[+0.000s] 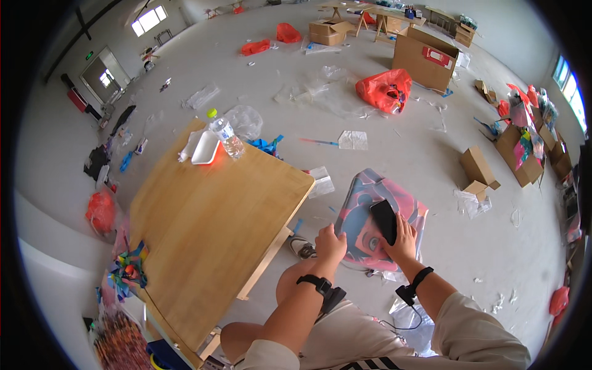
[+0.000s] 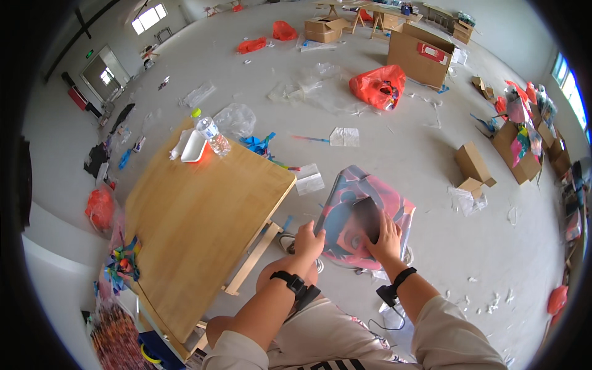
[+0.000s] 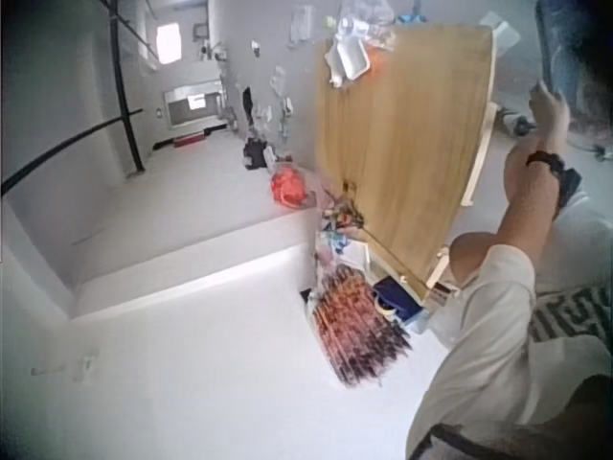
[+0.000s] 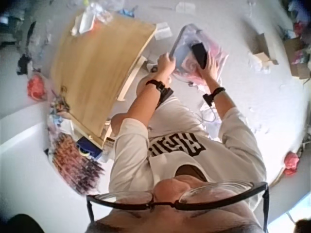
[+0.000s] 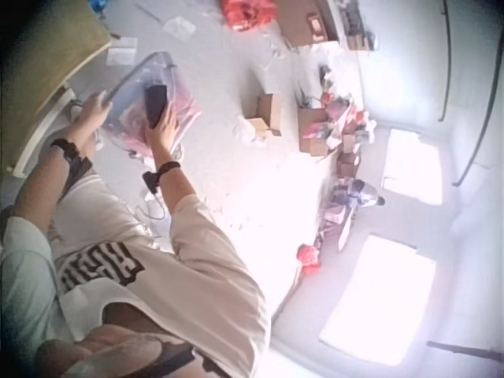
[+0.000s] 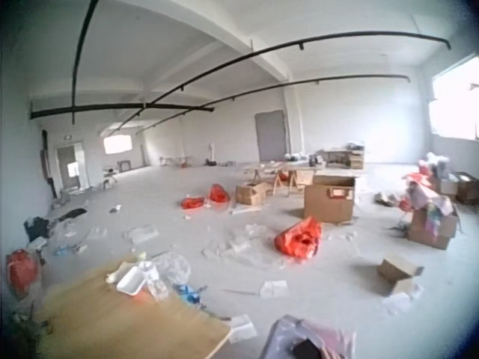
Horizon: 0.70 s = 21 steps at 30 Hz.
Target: The person is assembling or packaging kite components featuring cartoon characters.
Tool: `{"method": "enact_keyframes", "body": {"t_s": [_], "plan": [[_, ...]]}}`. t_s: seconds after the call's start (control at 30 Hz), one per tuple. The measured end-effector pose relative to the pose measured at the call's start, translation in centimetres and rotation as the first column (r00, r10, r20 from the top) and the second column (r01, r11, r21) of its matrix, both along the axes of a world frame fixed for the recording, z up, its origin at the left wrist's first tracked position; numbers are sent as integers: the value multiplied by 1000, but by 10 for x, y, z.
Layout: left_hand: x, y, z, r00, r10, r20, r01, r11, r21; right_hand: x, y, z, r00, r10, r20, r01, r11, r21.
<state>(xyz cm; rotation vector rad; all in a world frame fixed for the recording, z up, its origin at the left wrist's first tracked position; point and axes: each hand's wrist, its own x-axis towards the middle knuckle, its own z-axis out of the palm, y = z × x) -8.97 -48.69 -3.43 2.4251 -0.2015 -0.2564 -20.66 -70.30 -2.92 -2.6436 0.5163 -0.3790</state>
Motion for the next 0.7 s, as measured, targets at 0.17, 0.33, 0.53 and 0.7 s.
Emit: {"method": "enact_keyframes", "body": {"t_s": [0.17,0.33,0.53,0.7], "plan": [[6,-10,-19,992,-82,96,85,996,-24,3,0,0,1000,-4,6,5,998,-55],[14,-13,-36,981,-116,157,142,975,-171,10,0,-2,1000,-1,4,1,998,-61],[16,-17,-30,1000,-2,15,6,969,-246,8,0,-4,1000,-19,-20,18,998,-61],[23,-5,-95,849,221,-479,-335,927,-167,11,2,1,1000,-1,-19,-1,998,-64]]}}
